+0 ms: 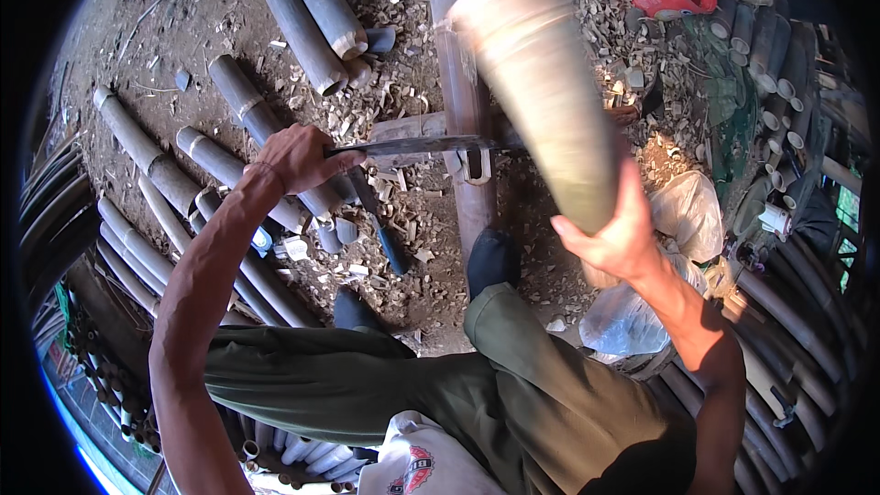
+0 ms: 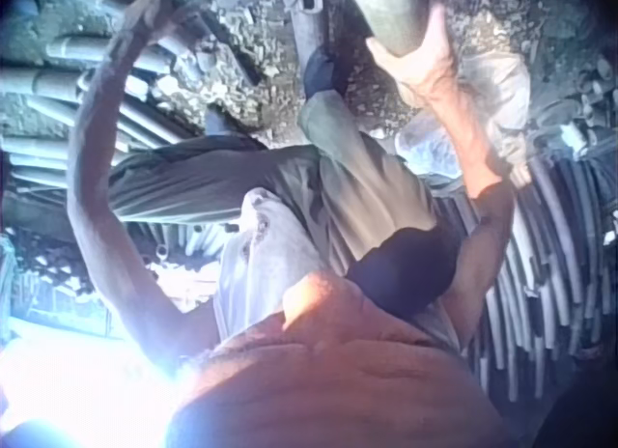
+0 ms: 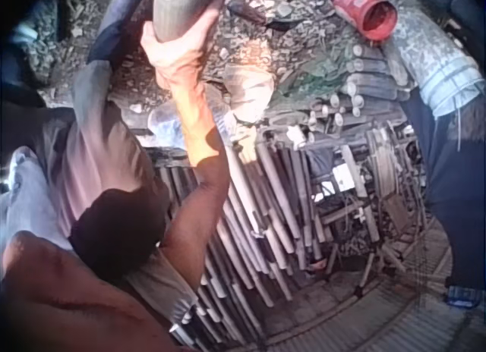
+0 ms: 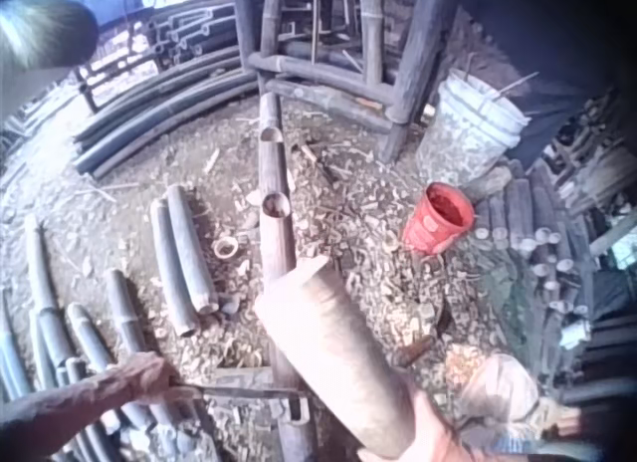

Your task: The person shapes bamboo segments by using a chisel and a mallet to hollow out sections and then uses a knife to shave the edges of the holes.

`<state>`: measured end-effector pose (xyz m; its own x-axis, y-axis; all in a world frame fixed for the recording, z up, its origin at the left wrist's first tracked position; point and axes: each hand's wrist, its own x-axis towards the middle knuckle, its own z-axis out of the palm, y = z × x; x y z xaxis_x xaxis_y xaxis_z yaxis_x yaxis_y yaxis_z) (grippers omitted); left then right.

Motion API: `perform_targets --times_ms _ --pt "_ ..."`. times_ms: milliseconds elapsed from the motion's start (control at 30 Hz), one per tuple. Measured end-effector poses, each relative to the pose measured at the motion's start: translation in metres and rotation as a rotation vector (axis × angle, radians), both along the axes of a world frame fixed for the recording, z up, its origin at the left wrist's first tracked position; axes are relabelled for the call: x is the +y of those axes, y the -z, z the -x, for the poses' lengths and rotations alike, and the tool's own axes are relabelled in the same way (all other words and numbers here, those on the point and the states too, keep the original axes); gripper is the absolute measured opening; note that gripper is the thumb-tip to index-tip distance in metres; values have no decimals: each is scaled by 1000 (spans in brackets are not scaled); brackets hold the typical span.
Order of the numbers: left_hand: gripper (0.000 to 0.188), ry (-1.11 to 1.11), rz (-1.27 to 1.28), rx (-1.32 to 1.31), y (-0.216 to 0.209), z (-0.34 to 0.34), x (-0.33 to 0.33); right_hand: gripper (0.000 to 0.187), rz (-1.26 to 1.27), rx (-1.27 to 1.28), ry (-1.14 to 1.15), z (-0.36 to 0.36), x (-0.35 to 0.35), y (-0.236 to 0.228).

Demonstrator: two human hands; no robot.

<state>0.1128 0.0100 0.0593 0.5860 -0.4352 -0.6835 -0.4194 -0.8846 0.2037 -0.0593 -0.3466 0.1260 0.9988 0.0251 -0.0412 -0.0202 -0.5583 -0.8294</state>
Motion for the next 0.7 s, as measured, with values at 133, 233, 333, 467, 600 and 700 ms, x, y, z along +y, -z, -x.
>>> perform_targets --times_ms 133,233,333,467,600,700 --pt "75 21 -101 62 3 -3 -2 93 415 288 -218 -36 -10 -11" --pt "78 -20 -100 105 11 -2 5 92 -85 -124 59 -49 -3 -4" --pt "79 2 -20 116 16 -3 -1 90 -63 -181 134 -28 3 3" --pt "79 56 -75 104 23 -6 5 101 497 273 -340 -31 -7 0" --pt "79 22 -43 168 25 -4 10 101 66 -142 -7 -38 6 -6" --pt "76 34 -74 197 32 -12 8 101 265 115 -202 -28 5 7"
